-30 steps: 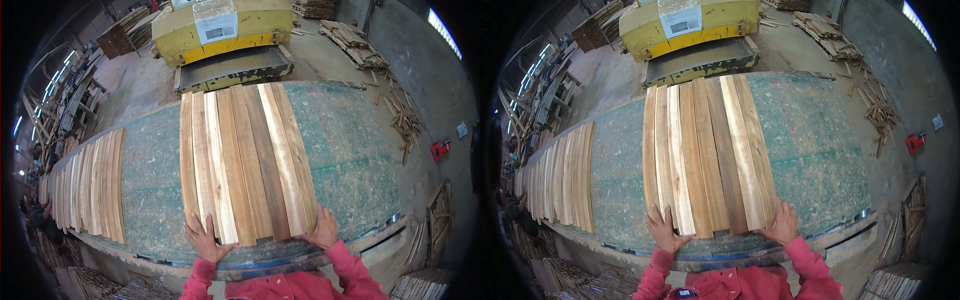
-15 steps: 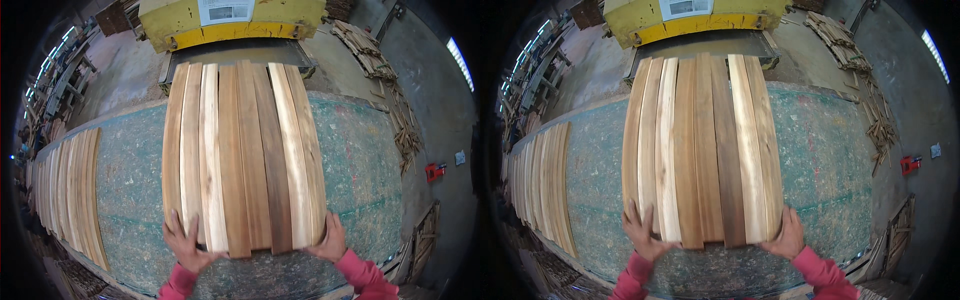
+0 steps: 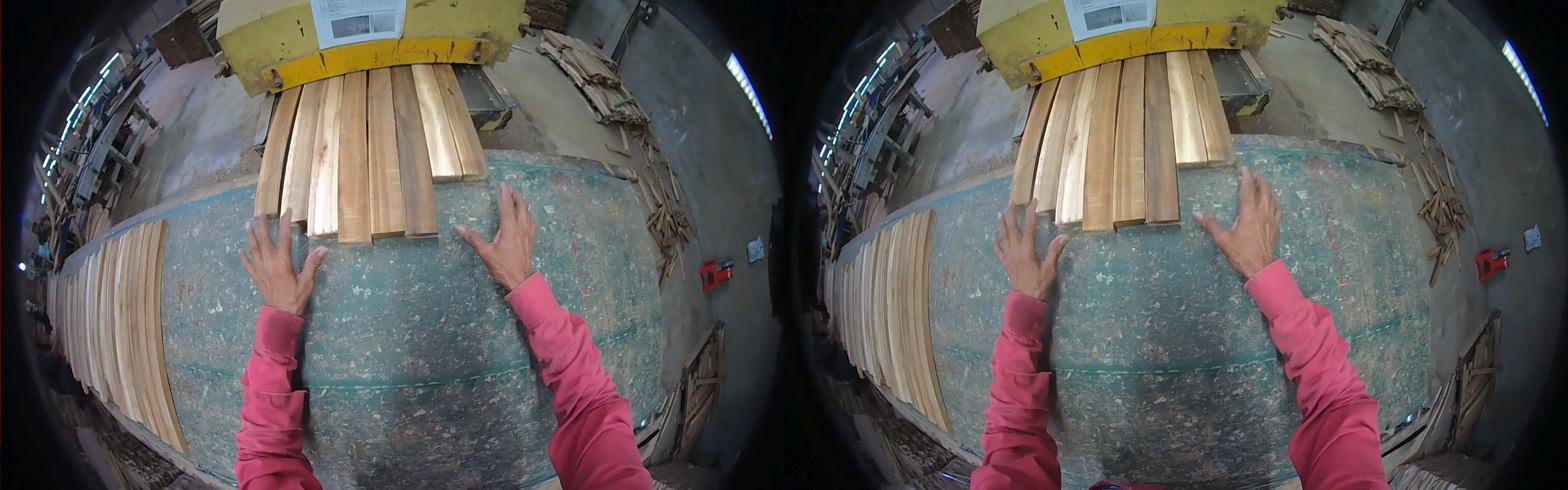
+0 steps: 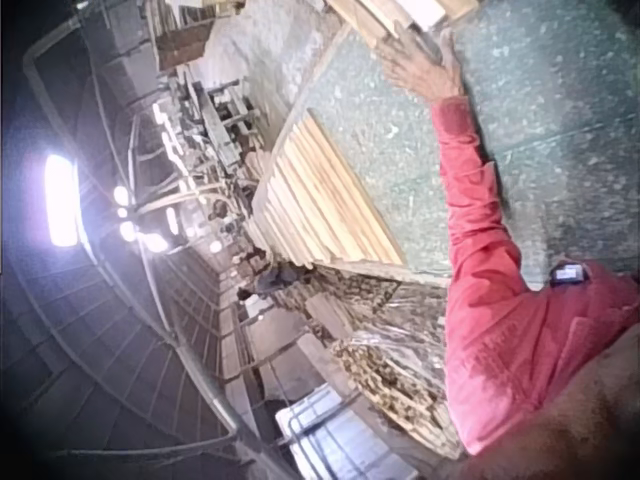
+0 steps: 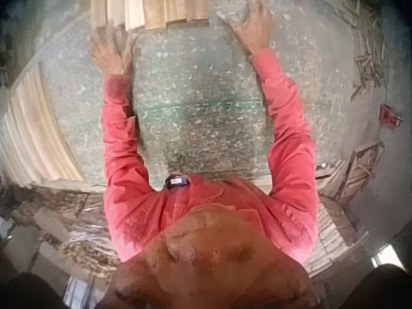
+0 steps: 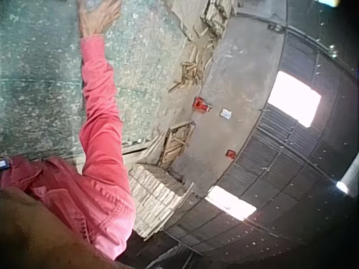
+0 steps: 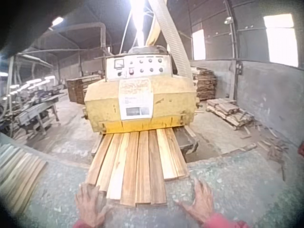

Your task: The person arranges wooden planks side by side on a worktable and feeds them into a planer machine by hand.

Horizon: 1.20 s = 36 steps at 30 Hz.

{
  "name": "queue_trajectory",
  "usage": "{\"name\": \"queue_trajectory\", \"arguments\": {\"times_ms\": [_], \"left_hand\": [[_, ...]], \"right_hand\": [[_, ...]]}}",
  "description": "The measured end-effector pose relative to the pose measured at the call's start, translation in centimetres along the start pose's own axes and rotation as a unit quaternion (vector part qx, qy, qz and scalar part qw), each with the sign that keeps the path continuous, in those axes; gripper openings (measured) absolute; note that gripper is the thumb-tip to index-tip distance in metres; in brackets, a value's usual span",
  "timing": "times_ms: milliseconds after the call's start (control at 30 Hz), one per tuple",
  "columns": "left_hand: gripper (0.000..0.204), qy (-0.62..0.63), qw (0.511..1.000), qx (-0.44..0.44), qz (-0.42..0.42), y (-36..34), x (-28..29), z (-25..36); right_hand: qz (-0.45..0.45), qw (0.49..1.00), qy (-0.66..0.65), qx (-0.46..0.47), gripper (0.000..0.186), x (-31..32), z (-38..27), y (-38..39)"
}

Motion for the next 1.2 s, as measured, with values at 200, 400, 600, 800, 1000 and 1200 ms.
{"name": "queue_trajectory", "arguments": {"times_ms": [200,400,600,800,1000,1200], "left_hand": [[0.12,-0.025,0.997,0.023,-0.073,-1.8,-2.3,-6.8],[0.099,0.071,0.987,0.008,-0.143,-3.2,-6.3,-6.5],[0.073,-0.071,0.994,-0.013,-0.079,-5.2,-6.9,-3.9],[0.066,-0.042,0.997,-0.017,-0.059,-8.7,-9.8,-4.7],[0.067,-0.034,0.996,-0.005,-0.08,-10.7,-10.3,-5.6],[0.068,-0.014,0.996,0.05,-0.071,-10.1,-8.8,-2.7]], "right_hand": [[-0.01,0.984,0.084,0.157,0.105,-4.6,-7.1,1.9],[-0.057,0.952,0.135,0.27,0.075,-10.3,-8.7,0.4],[-0.065,0.938,0.16,0.302,0.073,-11.1,-8.5,-2.8],[-0.056,0.935,0.188,0.294,0.072,-13.9,-8.6,-7.7],[-0.021,0.936,0.209,0.281,0.072,-15.9,-9.7,-11.5],[0.041,0.966,0.215,0.139,0.079,-15.1,-9.7,-8.5]]}}
Point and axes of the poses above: each hand's wrist, its own y-axis away from the middle knuckle, its own x-axis out of the back of the hand, z = x × y, the point moved 4 cm from there along -y, towards the middle knuckle, and after that the axes turned 14 degrees about -x, right-handed, at the moved point
